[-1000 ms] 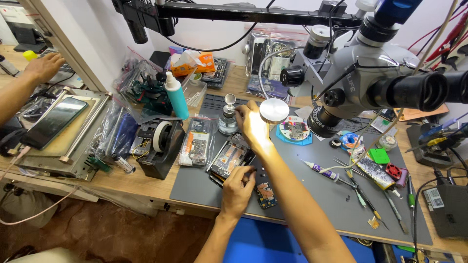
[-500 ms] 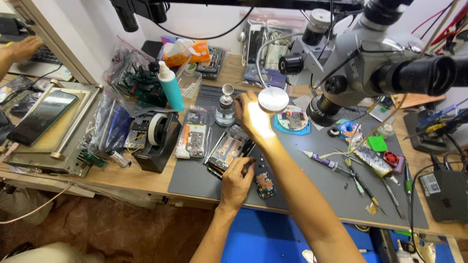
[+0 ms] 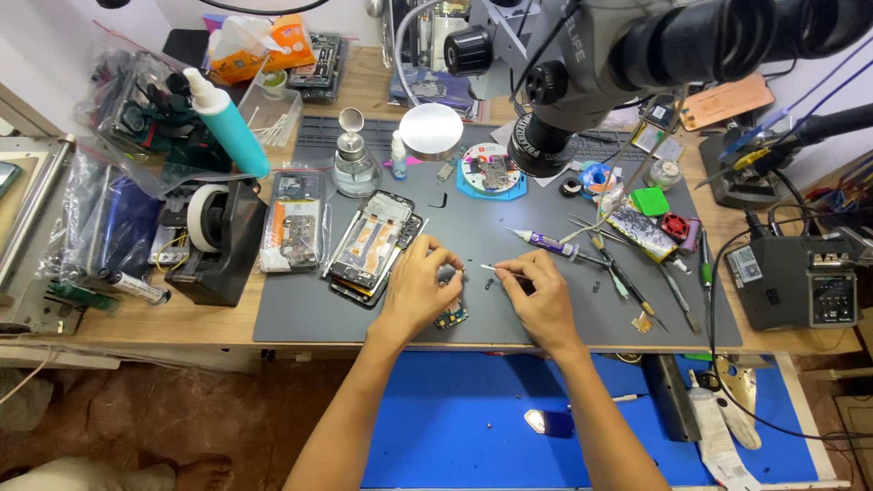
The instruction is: The person uses a small tool to work on a circuit board on a cluttered workbench. They then pick up a small electronic device, connect a cable to it, and place it on a shelf above the desk.
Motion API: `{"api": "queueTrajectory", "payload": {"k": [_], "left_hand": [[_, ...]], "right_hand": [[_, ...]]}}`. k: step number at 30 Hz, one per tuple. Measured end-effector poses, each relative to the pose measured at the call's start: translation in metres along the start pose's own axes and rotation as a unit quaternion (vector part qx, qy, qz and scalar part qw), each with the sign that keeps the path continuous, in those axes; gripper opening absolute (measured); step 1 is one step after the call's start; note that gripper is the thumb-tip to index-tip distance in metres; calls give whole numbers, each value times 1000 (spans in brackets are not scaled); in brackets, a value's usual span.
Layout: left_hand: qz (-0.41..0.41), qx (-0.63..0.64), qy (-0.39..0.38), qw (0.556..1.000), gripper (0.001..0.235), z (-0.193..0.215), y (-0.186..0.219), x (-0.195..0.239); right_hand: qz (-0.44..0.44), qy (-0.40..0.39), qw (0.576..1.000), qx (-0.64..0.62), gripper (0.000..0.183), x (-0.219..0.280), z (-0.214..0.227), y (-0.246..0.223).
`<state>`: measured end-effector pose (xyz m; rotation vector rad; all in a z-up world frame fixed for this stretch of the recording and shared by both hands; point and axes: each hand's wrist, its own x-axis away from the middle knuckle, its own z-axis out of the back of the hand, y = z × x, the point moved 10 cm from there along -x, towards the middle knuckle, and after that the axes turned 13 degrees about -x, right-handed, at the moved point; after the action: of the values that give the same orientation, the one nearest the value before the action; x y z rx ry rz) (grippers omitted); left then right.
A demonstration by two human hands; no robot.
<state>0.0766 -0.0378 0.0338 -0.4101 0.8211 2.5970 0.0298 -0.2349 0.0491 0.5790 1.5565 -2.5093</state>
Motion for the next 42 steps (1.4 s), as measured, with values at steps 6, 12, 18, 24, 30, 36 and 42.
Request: {"api": "queueTrajectory", "payload": {"k": [6, 12, 18, 24, 30, 36, 42], "left_hand": [[3, -63, -89, 994, 19, -32, -12, -3], [-6, -62, -87, 994, 23, -22, -5, -2], [-3, -78, -72, 994, 24, -18, -4, -5], [-4, -101, -61, 993, 20, -22, -8, -6], [9, -87, -77, 993, 17, -21, -6, -6], [13, -85, -89, 992, 16, -23, -9, -6], [41, -99, -121, 987, 15, -24, -10, -4]], "right_hand": [[12, -30, 999, -16, 8, 1, -5, -15], [54, -56, 996, 36, 7, 0, -16, -10], [72, -70, 995, 26, 6, -8, -23, -18], [71, -69, 995, 32, 5, -7, -24, -11], [75, -75, 994, 39, 7, -5, -28, -6], [85, -79, 992, 49, 7, -7, -31, -8], [98, -85, 990, 64, 13, -7, -34, -12]]}}
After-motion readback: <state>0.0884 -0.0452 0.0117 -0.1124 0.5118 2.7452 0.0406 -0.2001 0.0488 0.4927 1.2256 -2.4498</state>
